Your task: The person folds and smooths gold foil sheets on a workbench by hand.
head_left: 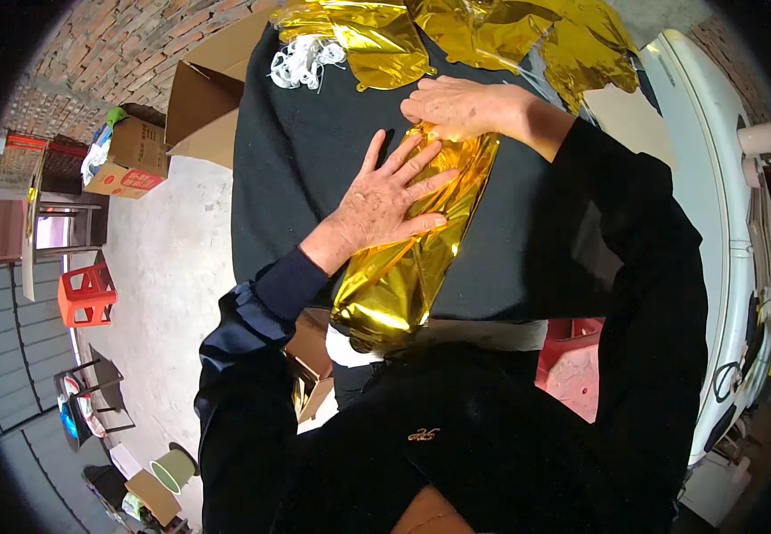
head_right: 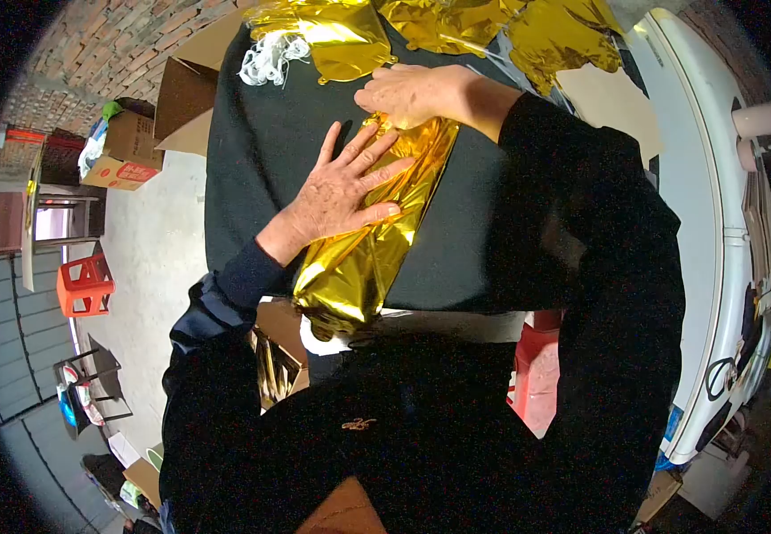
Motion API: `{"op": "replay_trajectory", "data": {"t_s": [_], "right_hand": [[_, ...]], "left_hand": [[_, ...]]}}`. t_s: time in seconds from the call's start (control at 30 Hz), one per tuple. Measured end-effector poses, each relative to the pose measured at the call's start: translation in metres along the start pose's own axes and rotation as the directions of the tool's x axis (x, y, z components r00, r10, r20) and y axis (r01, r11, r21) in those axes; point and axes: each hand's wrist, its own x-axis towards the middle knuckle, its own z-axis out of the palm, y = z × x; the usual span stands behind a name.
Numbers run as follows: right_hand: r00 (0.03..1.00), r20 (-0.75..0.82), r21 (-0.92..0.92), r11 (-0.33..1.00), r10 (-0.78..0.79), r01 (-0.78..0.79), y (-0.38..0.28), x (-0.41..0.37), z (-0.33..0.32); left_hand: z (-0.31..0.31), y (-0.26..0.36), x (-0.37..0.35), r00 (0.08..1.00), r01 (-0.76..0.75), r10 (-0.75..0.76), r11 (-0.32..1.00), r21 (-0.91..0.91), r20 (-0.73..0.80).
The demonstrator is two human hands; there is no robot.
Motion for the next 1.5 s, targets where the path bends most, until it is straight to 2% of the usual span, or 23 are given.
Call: {"op": "replay_trajectory", "data": {"t_s": [0.13,0.3,0.33,0.43,0.47,0.53,0.6,0.7,0.73,0.83,0.9,0.97,1.0,1.1,1.17,1.2,1.3,1.5], "right_hand": [[0.997,0.076,0.009,1.0,-0.004,0.004,0.015,-0.014,0.002],[0.976,0.217,0.006,1.0,0.018,-0.019,0.008,-0.037,-0.009],[0.944,0.31,0.025,0.992,0.109,-0.123,0.005,-0.042,-0.012],[0.854,0.453,0.075,0.944,0.255,-0.322,-0.009,-0.055,-0.012],[0.954,0.266,0.163,0.97,0.135,-0.183,0.003,-0.075,0.004],[0.946,0.263,0.238,0.937,0.191,-0.256,-0.005,-0.087,0.011],[0.899,0.286,0.349,0.838,0.331,-0.419,-0.009,-0.095,0.023],[0.843,0.313,0.362,0.766,0.437,-0.532,-0.022,-0.113,0.031],[0.834,0.28,0.408,0.728,0.475,-0.552,-0.03,-0.123,0.033],[0.803,0.3,0.72,0.43,0.516,-0.545,-0.05,-0.148,0.054],[0.804,0.294,0.883,0.175,0.517,-0.436,-0.058,-0.156,0.083],[0.803,0.257,0.965,-0.098,0.538,-0.243,-0.091,-0.167,0.091],[0.766,0.285,0.957,-0.134,0.576,-0.256,-0.11,-0.167,0.083],[0.758,0.239,0.954,-0.293,0.607,-0.066,-0.148,-0.163,0.091],[0.736,0.28,0.949,-0.296,0.616,-0.114,-0.171,-0.161,0.084],[0.729,0.276,0.937,-0.344,0.627,-0.059,-0.181,-0.159,0.085],[0.692,0.328,0.917,-0.393,0.643,-0.069,-0.198,-0.156,0.087],[0.66,0.327,0.929,-0.357,0.676,-0.095,-0.217,-0.163,0.087]], "left_hand": [[-0.006,-0.016,0.008,0.982,-0.18,0.182,0.982,-0.049,0.043],[-0.014,-0.03,0.021,0.913,-0.373,0.382,0.924,-0.088,0.14],[-0.015,-0.034,0.025,0.894,-0.412,0.421,0.907,-0.088,0.155],[-0.013,-0.041,0.035,0.841,-0.51,0.516,0.857,-0.079,0.164],[-0.016,-0.041,0.038,0.822,-0.532,0.536,0.843,-0.08,0.192],[-0.019,-0.041,0.042,0.795,-0.572,0.58,0.814,-0.101,0.176],[-0.025,-0.038,0.045,0.772,-0.609,0.62,0.785,-0.114,0.138],[-0.037,-0.029,0.043,0.812,-0.544,0.555,0.832,-0.109,0.182],[-0.038,-0.028,0.039,0.824,-0.531,0.541,0.841,-0.104,0.17],[-0.042,-0.019,0.025,0.891,-0.41,0.43,0.9,-0.147,0.148],[-0.034,-0.014,0.012,0.936,-0.349,0.352,0.931,-0.11,0.01],[-0.029,-0.009,0.003,0.966,-0.256,0.256,0.967,0.002,0.046],[-0.026,-0.005,0.0,0.975,-0.221,0.221,0.975,-0.005,0.016],[-0.018,0.006,-0.001,0.986,-0.161,0.161,0.987,0.015,-0.032],[-0.017,0.019,0.0,0.99,-0.102,0.103,0.995,0.014,-0.096],[-0.015,0.025,0.001,0.988,-0.082,0.083,0.997,0.006,-0.128],[-0.005,0.037,0.003,0.984,-0.015,0.014,1.0,-0.003,-0.18],[0.021,0.047,-0.004,0.977,0.104,-0.093,0.994,0.045,-0.192]]}}
